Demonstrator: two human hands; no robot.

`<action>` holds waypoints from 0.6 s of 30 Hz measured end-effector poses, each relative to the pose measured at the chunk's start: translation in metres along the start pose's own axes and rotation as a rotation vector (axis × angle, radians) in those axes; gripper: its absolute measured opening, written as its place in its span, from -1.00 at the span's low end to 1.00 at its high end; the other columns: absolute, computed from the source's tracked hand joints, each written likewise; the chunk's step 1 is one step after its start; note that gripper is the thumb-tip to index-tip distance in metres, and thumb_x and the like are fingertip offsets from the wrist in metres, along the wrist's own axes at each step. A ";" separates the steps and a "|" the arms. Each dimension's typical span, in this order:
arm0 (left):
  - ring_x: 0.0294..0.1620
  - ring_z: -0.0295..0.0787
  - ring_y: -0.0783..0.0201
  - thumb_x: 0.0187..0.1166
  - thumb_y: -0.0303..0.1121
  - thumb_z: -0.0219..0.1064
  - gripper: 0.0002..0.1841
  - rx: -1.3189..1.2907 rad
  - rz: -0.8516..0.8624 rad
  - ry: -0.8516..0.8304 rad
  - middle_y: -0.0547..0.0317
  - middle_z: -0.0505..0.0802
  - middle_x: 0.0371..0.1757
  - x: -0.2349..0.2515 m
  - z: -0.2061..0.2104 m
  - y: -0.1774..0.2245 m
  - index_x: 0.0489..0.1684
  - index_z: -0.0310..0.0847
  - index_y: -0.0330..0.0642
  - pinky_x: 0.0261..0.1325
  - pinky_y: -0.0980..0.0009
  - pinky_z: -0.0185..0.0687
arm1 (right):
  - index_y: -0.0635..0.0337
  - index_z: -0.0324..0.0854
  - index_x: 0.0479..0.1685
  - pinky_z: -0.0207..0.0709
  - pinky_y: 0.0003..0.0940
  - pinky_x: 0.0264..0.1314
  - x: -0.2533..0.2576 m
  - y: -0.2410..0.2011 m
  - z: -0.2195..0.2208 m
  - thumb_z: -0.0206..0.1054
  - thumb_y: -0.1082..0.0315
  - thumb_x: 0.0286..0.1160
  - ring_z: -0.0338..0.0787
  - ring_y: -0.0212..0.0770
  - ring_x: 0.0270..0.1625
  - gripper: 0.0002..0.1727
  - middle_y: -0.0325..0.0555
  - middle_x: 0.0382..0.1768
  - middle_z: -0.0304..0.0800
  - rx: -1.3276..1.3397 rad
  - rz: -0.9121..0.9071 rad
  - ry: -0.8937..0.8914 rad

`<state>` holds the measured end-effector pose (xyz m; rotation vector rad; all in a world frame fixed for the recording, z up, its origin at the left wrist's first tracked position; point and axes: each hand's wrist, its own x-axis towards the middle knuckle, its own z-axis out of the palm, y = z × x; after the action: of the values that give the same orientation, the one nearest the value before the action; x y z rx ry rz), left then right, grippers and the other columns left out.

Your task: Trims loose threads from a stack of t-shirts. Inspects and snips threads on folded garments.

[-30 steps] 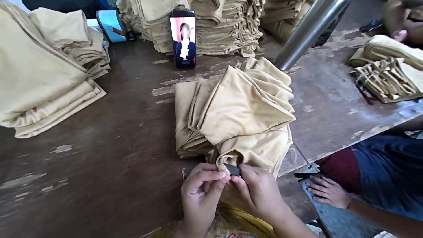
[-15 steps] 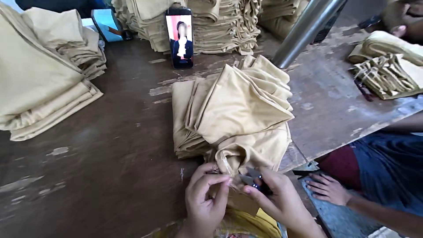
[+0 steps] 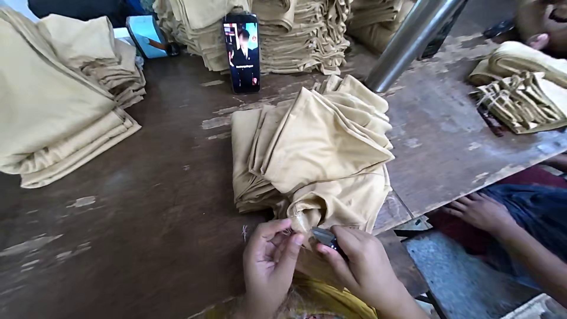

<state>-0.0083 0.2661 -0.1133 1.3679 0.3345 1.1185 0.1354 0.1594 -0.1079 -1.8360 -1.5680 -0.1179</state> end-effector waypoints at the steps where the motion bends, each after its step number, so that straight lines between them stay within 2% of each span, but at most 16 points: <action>1: 0.04 0.85 0.54 0.61 -0.47 0.39 -0.75 -0.008 -0.011 0.012 0.47 0.89 0.12 0.002 -0.001 0.000 0.18 0.73 0.01 0.14 0.56 0.79 | 0.11 0.50 -0.48 0.33 -0.45 -0.62 0.001 -0.001 0.000 -0.07 -0.13 0.84 0.47 -0.35 -0.65 -0.40 -0.22 -0.68 0.47 0.004 0.007 0.006; 5: -0.07 0.81 0.60 0.61 -0.45 0.38 -0.84 -0.031 -0.026 0.032 0.46 0.89 -0.03 0.005 -0.002 -0.002 -0.01 0.81 0.02 0.04 0.63 0.75 | 0.11 0.53 -0.48 0.31 -0.44 -0.65 0.004 -0.005 0.003 0.00 -0.15 0.81 0.47 -0.34 -0.66 -0.41 -0.24 -0.68 0.47 -0.025 0.020 -0.012; 12: 0.06 0.81 0.53 0.61 -0.46 0.38 -0.87 0.003 0.006 -0.022 0.32 0.86 0.07 0.000 -0.003 0.004 -0.03 0.81 -0.09 0.11 0.62 0.76 | 0.11 0.55 -0.49 0.31 -0.41 -0.66 0.008 -0.011 0.006 -0.02 -0.13 0.81 0.49 -0.31 -0.67 -0.41 -0.22 -0.68 0.48 -0.051 0.017 0.001; 15: 0.04 0.80 0.58 0.67 -0.42 0.33 -0.89 0.056 -0.005 -0.015 0.41 0.85 0.09 -0.001 -0.004 0.006 -0.01 0.73 -0.04 0.09 0.64 0.75 | 0.10 0.56 -0.50 0.32 -0.39 -0.69 0.012 -0.012 0.004 -0.07 -0.12 0.84 0.51 -0.32 -0.68 -0.40 -0.23 -0.70 0.48 0.001 0.037 -0.018; 18: -0.02 0.82 0.57 0.64 -0.42 0.36 -0.90 0.029 -0.041 0.041 0.42 0.87 0.04 0.002 -0.002 0.004 -0.03 0.72 -0.05 0.04 0.62 0.77 | 0.18 0.54 -0.42 0.35 -0.50 -0.58 0.017 -0.007 0.000 0.03 -0.13 0.80 0.45 -0.41 -0.62 -0.42 -0.24 -0.67 0.45 0.105 0.080 0.039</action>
<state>-0.0110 0.2679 -0.1096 1.3591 0.4083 1.1133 0.1331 0.1733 -0.0963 -1.8007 -1.4447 -0.0339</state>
